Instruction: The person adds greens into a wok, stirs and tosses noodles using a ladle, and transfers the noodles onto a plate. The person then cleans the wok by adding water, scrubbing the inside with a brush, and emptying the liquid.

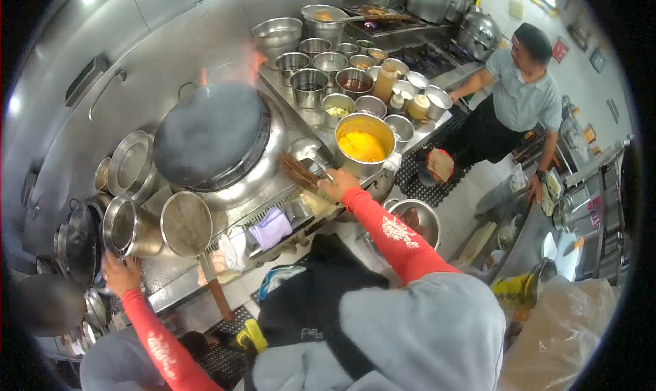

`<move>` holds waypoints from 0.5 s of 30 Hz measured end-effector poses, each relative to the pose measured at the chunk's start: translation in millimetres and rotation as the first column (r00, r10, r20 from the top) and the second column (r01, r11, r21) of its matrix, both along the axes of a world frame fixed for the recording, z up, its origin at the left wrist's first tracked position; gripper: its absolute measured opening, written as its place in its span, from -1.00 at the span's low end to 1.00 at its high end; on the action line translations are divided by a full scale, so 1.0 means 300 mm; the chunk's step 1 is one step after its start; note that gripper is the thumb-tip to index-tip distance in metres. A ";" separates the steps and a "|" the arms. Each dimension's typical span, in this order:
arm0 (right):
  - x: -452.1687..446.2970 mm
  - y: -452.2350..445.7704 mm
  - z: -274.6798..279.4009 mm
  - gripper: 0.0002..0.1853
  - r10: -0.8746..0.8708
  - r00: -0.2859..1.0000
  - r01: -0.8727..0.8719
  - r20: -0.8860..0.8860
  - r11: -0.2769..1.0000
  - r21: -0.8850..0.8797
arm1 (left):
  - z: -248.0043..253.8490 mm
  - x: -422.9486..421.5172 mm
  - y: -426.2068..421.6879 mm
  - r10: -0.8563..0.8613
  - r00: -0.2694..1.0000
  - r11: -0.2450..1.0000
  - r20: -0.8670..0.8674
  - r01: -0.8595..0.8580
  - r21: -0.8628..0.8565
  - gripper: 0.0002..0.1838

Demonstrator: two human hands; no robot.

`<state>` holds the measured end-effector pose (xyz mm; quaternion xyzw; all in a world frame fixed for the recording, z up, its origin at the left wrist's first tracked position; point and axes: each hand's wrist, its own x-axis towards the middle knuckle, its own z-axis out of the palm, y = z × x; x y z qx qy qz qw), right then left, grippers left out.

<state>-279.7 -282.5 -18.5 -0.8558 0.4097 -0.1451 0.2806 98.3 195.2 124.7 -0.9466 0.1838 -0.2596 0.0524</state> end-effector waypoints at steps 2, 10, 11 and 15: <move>-0.026 0.019 -0.004 -0.53 -0.012 0.998 0.016 0.063 0.998 -0.069 | 0.087 0.005 0.068 0.269 0.936 0.957 -0.228 -0.233 0.172 -0.25; -0.067 -0.036 -0.023 -0.54 0.109 0.974 -0.110 0.200 0.994 -0.003 | 0.001 0.149 0.233 0.394 0.871 0.918 -0.294 -0.357 0.174 -0.43; -0.069 -0.054 0.000 -0.54 0.126 0.971 -0.127 0.203 0.992 -0.008 | -0.008 0.128 0.201 0.416 0.876 0.909 -0.243 -0.395 0.132 -0.50; -0.116 -0.105 0.102 -0.57 0.134 0.962 -0.137 0.237 0.991 -0.002 | -0.010 0.134 0.159 0.461 0.849 0.887 -0.258 -0.434 0.155 -0.59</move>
